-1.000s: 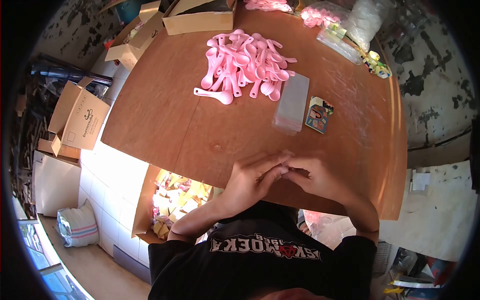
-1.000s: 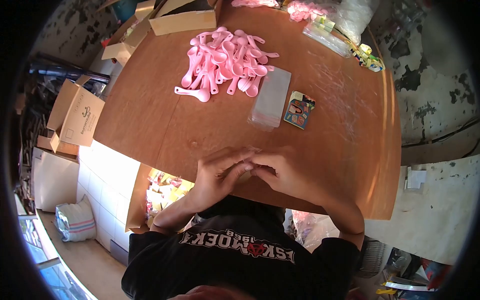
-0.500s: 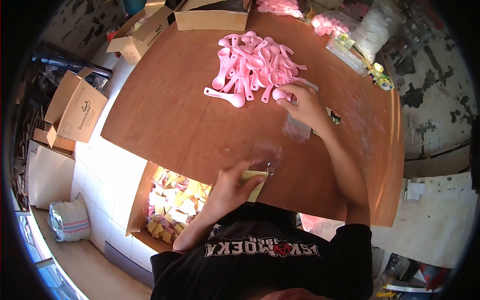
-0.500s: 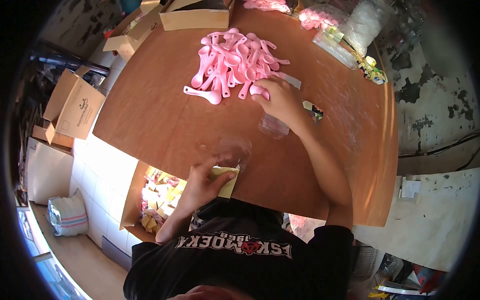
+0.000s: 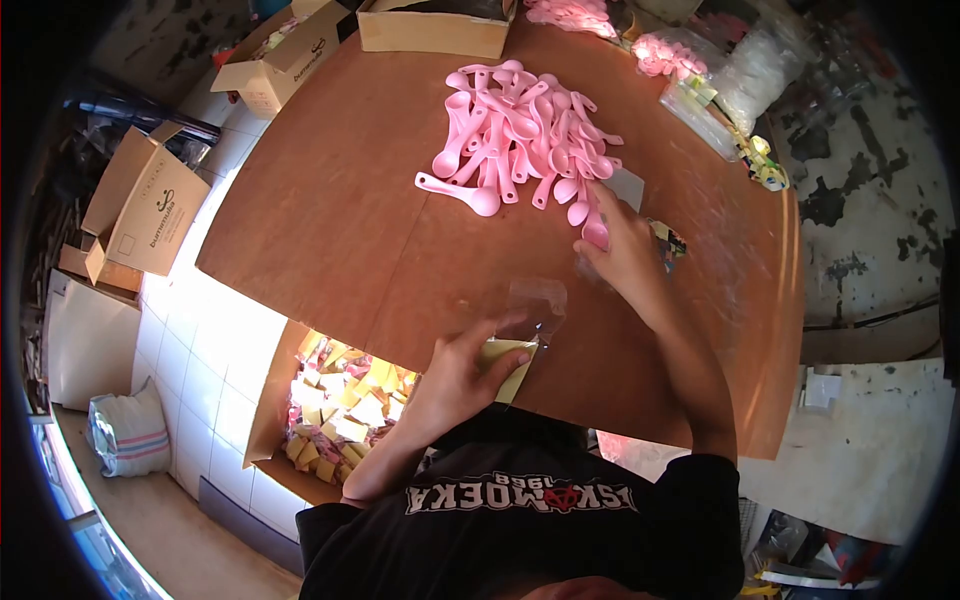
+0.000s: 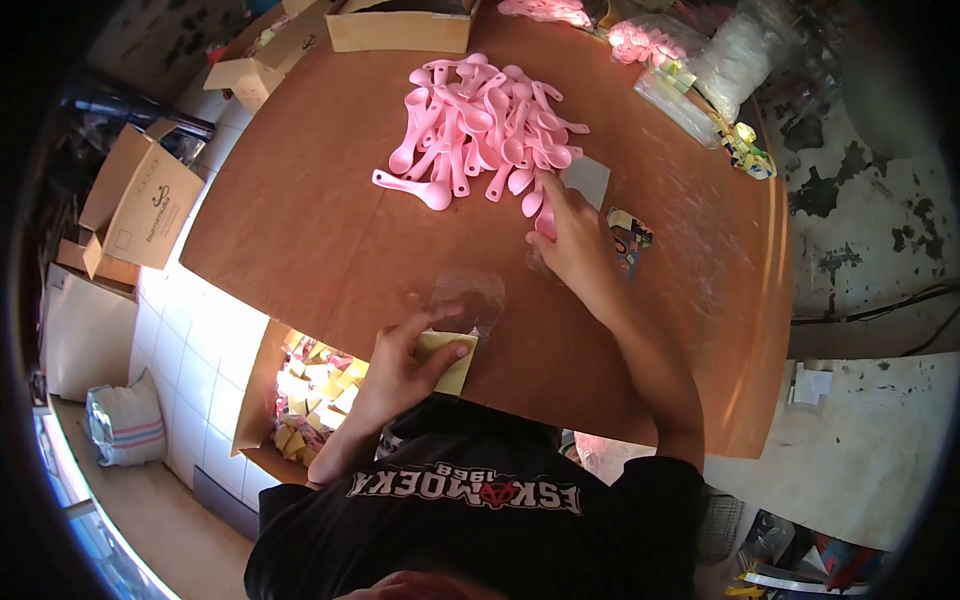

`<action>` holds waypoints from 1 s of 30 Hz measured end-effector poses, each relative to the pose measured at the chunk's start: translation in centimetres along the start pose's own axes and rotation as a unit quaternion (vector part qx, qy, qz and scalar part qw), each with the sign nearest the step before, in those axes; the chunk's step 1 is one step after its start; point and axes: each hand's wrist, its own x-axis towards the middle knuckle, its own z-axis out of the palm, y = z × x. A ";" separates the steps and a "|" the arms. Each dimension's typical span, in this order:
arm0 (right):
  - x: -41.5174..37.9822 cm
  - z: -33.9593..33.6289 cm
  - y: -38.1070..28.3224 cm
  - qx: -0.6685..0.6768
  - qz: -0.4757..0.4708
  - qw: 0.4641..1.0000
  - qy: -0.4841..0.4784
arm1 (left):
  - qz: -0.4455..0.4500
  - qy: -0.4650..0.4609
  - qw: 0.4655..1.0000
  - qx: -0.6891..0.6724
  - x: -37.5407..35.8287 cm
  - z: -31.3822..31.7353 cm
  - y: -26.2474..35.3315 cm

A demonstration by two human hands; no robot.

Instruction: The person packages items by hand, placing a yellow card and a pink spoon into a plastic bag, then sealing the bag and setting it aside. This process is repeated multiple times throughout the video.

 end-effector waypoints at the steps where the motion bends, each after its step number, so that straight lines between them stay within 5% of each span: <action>1: -0.8 -0.5 0.2 0.026 -0.014 1.000 0.001 | -0.007 0.000 1.000 -0.014 0.0 0.0 0.0; 8: -6.8 -5.8 -0.6 0.053 -0.022 0.992 -0.114 | 0.040 0.007 0.999 0.001 0.5 0.9 -0.7; 12: -6.8 -5.2 -1.1 0.071 0.059 0.993 -0.076 | 0.046 -0.026 0.999 0.001 1.4 2.6 -0.8; 16: -6.7 -3.6 -0.1 0.028 0.034 0.998 -0.036 | 0.081 -0.052 0.995 0.023 2.4 4.2 0.3; 18: -6.6 -3.7 -0.2 0.023 0.082 0.990 -0.113 | 0.074 -0.060 0.995 0.020 2.4 4.5 0.4; 22: -7.2 -4.1 0.9 0.011 0.093 0.991 -0.093 | 0.041 -0.054 0.997 -0.025 2.8 4.8 0.5; 25: -6.5 -6.5 1.0 0.206 0.085 0.974 -0.044 | -0.006 -0.044 0.997 -0.070 3.0 4.8 0.5; 28: -6.2 -10.2 -0.6 0.469 0.149 0.871 0.002 | 0.027 -0.013 0.995 -0.095 3.5 5.4 0.2; 30: -5.9 -11.2 -0.9 0.498 0.120 0.859 0.022 | 0.042 -0.019 0.995 -0.087 3.9 5.7 0.3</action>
